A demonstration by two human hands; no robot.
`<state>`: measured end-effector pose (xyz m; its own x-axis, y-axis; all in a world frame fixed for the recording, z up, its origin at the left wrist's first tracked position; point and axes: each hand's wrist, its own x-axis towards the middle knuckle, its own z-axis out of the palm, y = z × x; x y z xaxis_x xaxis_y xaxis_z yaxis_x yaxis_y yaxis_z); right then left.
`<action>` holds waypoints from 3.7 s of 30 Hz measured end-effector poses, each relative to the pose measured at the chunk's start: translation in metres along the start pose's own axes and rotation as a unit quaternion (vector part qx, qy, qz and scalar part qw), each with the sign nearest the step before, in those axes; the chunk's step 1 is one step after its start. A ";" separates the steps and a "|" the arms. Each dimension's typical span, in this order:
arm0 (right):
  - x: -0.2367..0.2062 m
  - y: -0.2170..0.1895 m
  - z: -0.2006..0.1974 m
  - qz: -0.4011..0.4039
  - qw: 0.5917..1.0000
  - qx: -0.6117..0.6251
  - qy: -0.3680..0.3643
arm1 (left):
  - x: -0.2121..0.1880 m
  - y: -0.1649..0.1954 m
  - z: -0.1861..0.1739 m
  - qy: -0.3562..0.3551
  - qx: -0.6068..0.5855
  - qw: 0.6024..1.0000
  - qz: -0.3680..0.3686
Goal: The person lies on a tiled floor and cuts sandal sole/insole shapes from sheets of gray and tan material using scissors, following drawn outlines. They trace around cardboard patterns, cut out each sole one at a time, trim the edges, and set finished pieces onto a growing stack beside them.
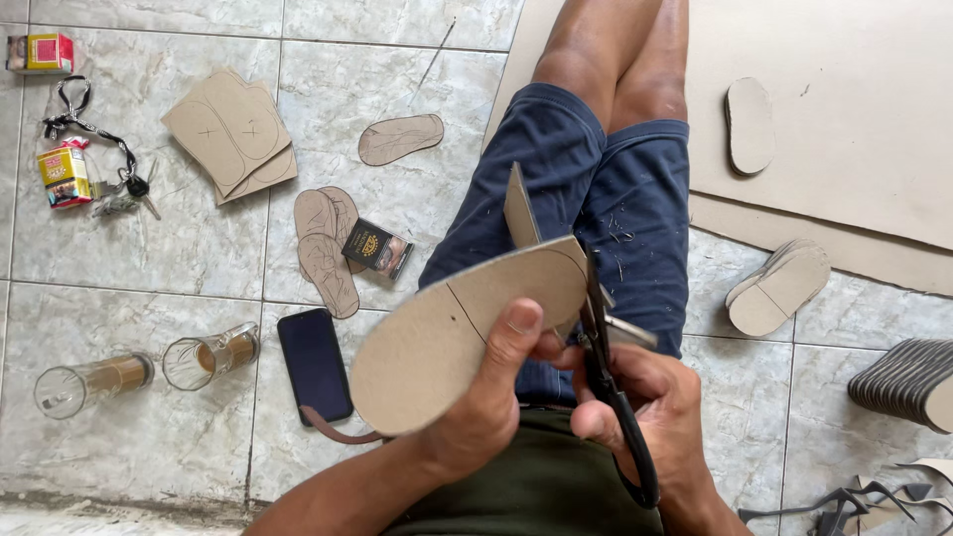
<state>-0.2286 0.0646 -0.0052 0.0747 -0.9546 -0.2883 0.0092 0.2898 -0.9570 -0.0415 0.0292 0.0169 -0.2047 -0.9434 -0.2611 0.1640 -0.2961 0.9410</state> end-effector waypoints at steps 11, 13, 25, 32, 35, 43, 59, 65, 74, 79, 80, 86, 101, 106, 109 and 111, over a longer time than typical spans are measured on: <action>0.003 -0.003 0.002 -0.020 0.999 0.041 0.002 | 0.002 0.024 -0.001 0.003 -0.023 1.000 -0.007; 0.004 -0.002 -0.001 -0.020 0.999 0.036 -0.009 | 0.003 0.022 -0.006 -0.030 -0.013 0.999 0.005; 0.003 0.001 -0.007 -0.047 0.998 0.031 -0.031 | 0.009 0.037 -0.020 -0.051 0.096 0.994 -0.007; 0.005 -0.001 -0.012 0.004 0.999 0.019 -0.042 | 0.017 0.045 -0.030 -0.074 0.083 0.994 -0.010; 0.005 -0.003 -0.015 -0.005 0.998 0.001 -0.065 | 0.021 0.052 -0.035 -0.114 0.104 0.987 -0.043; 0.009 -0.015 -0.010 0.012 0.996 -0.005 -0.085 | 0.030 0.066 -0.049 -0.155 0.114 0.980 -0.041; 0.003 0.020 -0.036 -0.025 0.981 -0.161 -0.105 | 0.041 0.065 -0.066 -0.211 0.066 0.972 -0.082; 0.002 0.014 -0.017 -0.061 0.988 0.107 -0.089 | 0.030 0.064 -0.040 -0.086 0.393 0.856 0.324; 0.004 0.028 -0.018 -0.076 0.992 -0.021 0.099 | 0.031 0.017 -0.010 -0.071 0.102 0.990 0.069; 0.007 0.047 -0.029 -0.043 0.992 0.031 0.113 | 0.036 0.017 -0.015 -0.217 0.065 0.974 0.004; 0.008 0.049 -0.032 -0.035 0.991 0.088 0.095 | 0.037 0.020 -0.015 -0.212 0.070 0.975 0.017; 0.011 0.057 -0.053 -0.053 0.990 0.114 0.064 | 0.047 0.040 -0.016 -0.208 0.156 0.961 0.090; 0.011 0.058 -0.045 -0.070 0.957 0.281 0.015 | 0.053 0.012 -0.001 -0.236 0.071 0.969 0.036; 0.008 0.058 -0.046 -0.049 0.968 0.246 0.028 | 0.055 0.012 -0.002 -0.236 0.066 0.968 0.055; 0.007 0.058 -0.043 -0.041 0.960 0.277 0.018 | 0.052 0.018 -0.002 -0.224 0.099 0.969 0.026; 0.006 0.060 -0.042 0.002 0.942 0.334 0.033 | 0.048 0.020 0.002 -0.177 0.296 0.879 0.330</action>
<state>-0.2699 0.0730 -0.0657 0.0151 -0.9491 -0.3146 0.6356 0.2519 -0.7297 -0.0495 -0.0214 0.0239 -0.5574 -0.7440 0.3685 -0.1500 0.5268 0.8366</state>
